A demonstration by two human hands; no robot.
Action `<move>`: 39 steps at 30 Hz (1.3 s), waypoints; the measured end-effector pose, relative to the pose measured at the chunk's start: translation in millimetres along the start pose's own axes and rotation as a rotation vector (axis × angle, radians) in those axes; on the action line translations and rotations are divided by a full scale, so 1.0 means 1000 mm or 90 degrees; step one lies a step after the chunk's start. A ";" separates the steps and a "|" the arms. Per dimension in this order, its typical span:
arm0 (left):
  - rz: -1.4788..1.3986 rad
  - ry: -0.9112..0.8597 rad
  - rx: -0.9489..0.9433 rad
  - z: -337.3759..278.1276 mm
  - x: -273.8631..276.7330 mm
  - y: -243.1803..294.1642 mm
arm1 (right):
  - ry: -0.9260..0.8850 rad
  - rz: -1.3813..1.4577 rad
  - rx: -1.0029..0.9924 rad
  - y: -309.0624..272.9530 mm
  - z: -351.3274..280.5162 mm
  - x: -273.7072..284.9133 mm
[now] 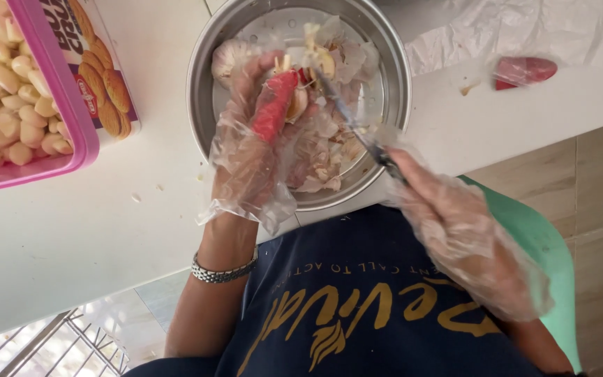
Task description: A person wearing plastic gloves uses a knife to trim and peel garlic cloves, placing the peeled cloves into a container.
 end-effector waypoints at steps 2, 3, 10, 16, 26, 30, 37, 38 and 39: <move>-0.035 -0.025 -0.026 0.001 0.005 -0.009 | 0.012 -0.101 0.056 0.019 0.006 -0.010; -0.035 -0.025 -0.026 0.001 0.004 -0.010 | 0.012 -0.102 0.056 0.014 0.009 -0.009; 0.212 -0.016 0.004 -0.003 -0.003 0.004 | -0.022 -0.293 -0.238 0.044 0.010 -0.016; 0.391 0.035 0.090 -0.007 -0.007 0.020 | -0.088 -0.598 -0.094 0.053 0.010 -0.013; 1.021 -0.013 0.013 -0.015 -0.028 0.024 | -0.106 -0.218 -0.029 0.007 0.035 0.018; 1.067 -0.042 -0.025 -0.026 -0.025 0.022 | -0.175 -0.199 -0.108 -0.007 0.039 0.029; 1.159 -0.050 0.085 -0.040 -0.076 0.088 | -0.158 -0.147 -0.013 -0.005 0.038 0.026; 1.061 -0.037 0.173 -0.043 -0.084 0.104 | -0.159 -0.171 0.003 -0.014 0.039 0.029; 1.062 -0.031 0.173 -0.044 -0.067 0.089 | -0.161 -0.172 0.008 -0.032 0.049 0.034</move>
Point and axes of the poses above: each hand's wrist, its own z-axis towards the middle knuckle, its own x-axis out of the back of the hand, y = z × x, the point moved 3 cm from there along z, towards the middle knuckle, and after that the axes turned 14 degrees about -y, right-handed, at the moved point
